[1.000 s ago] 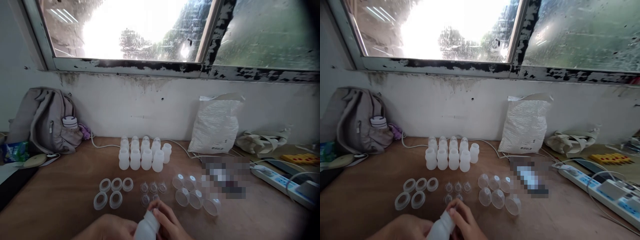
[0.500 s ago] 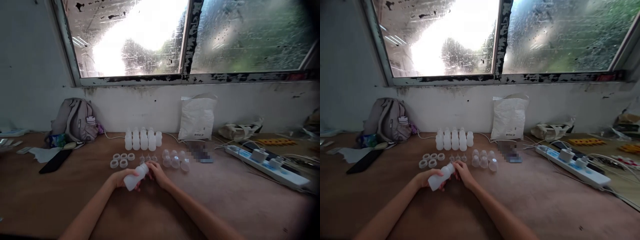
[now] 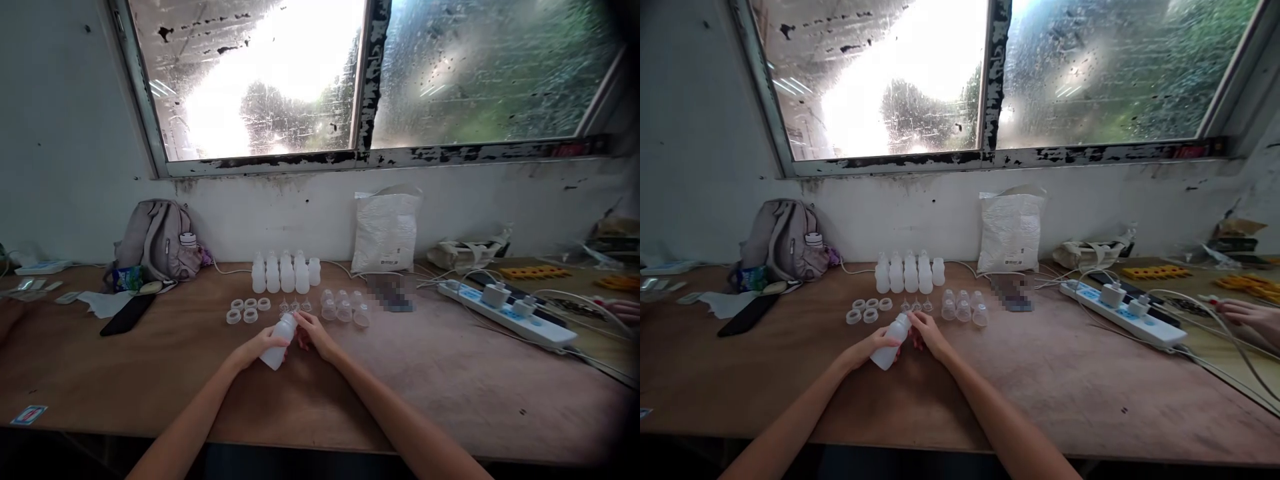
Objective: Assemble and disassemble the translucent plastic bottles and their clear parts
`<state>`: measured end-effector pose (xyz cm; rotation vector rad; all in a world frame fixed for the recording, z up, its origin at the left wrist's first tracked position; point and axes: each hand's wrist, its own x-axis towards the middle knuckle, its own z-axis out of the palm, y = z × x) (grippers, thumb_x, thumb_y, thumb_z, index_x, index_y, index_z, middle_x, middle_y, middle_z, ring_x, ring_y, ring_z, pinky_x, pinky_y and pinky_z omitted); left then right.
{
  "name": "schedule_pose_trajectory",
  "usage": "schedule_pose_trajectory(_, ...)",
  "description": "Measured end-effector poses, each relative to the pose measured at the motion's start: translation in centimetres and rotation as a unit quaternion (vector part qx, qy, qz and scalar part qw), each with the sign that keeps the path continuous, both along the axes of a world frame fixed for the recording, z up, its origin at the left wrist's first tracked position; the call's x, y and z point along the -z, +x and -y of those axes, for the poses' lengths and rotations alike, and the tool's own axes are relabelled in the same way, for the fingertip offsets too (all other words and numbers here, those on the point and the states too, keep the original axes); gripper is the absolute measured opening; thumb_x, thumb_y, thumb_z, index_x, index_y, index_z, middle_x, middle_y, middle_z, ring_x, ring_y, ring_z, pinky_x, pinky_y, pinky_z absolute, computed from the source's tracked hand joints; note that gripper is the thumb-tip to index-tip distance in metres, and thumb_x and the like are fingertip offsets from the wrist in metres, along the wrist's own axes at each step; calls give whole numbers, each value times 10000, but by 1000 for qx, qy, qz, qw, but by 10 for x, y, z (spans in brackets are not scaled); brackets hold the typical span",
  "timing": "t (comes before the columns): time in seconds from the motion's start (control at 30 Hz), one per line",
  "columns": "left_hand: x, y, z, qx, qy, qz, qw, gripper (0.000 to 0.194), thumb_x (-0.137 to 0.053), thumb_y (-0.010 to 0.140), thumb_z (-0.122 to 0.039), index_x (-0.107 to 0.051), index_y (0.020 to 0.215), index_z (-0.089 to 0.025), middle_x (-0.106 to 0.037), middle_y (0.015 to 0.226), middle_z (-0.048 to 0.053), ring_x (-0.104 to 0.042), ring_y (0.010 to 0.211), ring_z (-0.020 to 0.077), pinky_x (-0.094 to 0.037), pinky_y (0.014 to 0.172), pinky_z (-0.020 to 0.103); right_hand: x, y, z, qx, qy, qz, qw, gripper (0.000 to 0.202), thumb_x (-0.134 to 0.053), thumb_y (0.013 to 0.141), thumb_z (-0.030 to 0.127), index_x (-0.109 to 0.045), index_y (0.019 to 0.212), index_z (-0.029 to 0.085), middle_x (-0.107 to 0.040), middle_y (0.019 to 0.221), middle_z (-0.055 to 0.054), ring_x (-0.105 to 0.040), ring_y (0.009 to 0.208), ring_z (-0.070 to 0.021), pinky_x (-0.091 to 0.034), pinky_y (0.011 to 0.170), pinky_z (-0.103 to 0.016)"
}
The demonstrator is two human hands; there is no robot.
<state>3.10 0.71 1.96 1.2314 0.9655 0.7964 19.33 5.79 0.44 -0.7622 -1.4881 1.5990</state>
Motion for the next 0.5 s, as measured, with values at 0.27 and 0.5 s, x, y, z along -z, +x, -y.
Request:
schedule_pose_trajectory(0.27,-10,21,-27,-17,112,-108,988,451,-688,577,-264,-529,980,-141,-589,870,51,-528,799,196,-398,676,274,-7,-1,-7,69,-27,-83,994,361,-544,681,516,-461,720,166,-474,585,42,-463,471,-75,-360,412,-181)
schedule_pose_trajectory(0.5,-5,82,-38,-78,105,25,991,550,-647,560,-115,-464,1078,-138,-567,951,74,-507,899,213,-385,760,279,-26,19,-21,161,1,-70,985,335,-656,599,430,-491,690,153,-533,638,15,-483,572,-105,-375,508,-207)
